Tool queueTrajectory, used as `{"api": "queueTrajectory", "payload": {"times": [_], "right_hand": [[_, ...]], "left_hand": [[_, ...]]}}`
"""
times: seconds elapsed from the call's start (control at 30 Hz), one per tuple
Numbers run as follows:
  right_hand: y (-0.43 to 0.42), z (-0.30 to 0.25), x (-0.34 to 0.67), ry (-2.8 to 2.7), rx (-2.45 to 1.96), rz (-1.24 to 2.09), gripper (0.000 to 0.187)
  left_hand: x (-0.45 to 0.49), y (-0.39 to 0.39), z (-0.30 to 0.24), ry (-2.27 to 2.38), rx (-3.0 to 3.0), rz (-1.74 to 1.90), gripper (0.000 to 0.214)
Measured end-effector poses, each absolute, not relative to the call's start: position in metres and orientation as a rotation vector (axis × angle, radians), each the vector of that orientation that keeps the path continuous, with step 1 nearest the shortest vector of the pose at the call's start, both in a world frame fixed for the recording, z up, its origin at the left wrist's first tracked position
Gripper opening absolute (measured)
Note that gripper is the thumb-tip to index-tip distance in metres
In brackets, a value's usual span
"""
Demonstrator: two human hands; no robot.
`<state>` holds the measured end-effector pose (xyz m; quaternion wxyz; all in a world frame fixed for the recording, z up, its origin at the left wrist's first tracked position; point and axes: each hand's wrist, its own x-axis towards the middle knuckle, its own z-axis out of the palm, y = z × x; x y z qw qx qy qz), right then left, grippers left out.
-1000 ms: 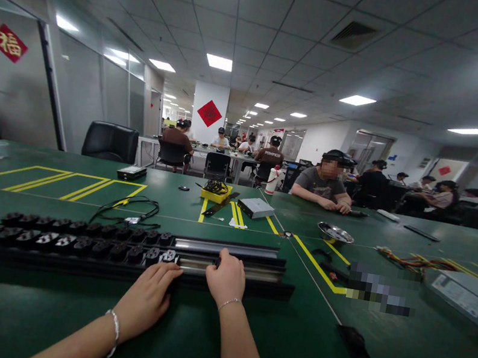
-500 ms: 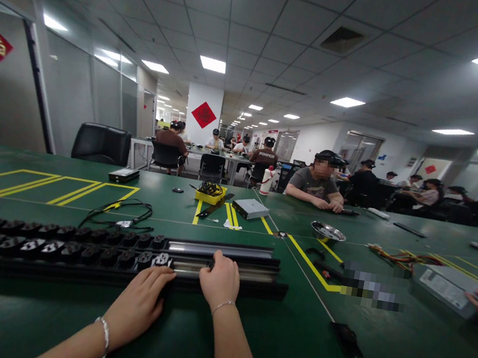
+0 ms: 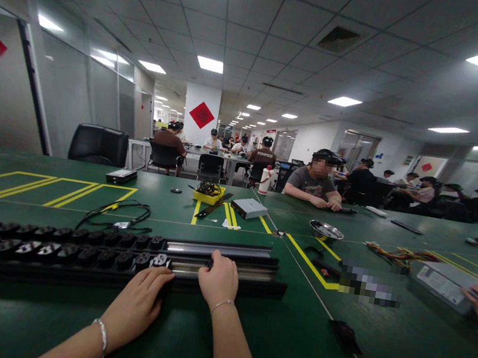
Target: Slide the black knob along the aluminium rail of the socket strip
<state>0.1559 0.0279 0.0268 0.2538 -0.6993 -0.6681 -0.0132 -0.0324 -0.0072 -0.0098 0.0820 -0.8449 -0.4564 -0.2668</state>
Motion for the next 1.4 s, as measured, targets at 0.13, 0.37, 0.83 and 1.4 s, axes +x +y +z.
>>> {"api": "queueTrajectory", "payload": {"times": [0.13,0.37,0.83,1.4], "right_hand": [[0.0287,0.0259,0.1564,-1.812,-1.893,-0.05,0.014],[0.0296,0.0235,0.1567,-1.811,-1.874,-0.062,0.014],[0.0273,0.0288,0.1557,-1.816,-1.93,-0.047,0.013],[0.0295,0.0253,0.1576,-1.821,-1.912,-0.049,0.013]], "left_hand": [[-0.0325,-0.0072,-0.0096,-1.358,-2.517,-0.789,0.049],[-0.0328,-0.0069,-0.011,-1.371,-2.521,-0.759,0.05],[-0.0317,-0.0074,-0.0085,-1.355,-2.517,-0.773,0.05],[-0.0323,-0.0068,-0.0089,-1.346,-2.524,-0.765,0.05]]}}
